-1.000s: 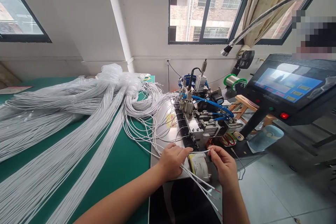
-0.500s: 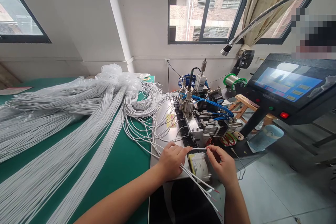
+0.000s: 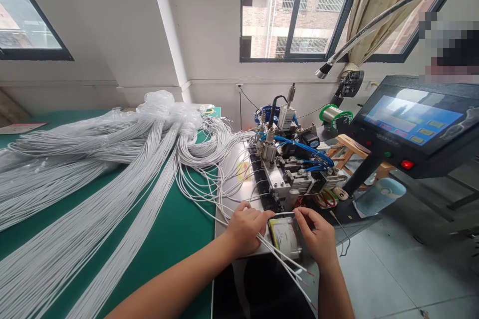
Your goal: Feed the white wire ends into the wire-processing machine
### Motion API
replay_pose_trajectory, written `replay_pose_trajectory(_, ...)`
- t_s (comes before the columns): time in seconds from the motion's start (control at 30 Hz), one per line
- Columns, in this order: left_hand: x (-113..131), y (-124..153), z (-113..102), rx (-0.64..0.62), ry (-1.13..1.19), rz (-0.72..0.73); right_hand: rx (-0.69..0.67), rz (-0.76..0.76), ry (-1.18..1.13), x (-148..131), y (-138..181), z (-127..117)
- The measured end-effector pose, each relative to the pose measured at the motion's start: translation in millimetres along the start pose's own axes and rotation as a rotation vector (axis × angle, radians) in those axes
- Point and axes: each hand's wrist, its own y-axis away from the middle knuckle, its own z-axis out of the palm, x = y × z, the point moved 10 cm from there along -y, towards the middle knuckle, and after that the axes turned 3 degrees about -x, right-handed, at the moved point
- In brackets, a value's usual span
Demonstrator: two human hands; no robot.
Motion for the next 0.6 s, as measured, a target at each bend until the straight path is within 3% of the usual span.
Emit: replay_pose_trajectory(0.6, 0.4, -0.6, 0.4, -0.009, -0.036, -0.007, 0.004, 0.088, -0.1, 2.6, -1.2, 0.9)
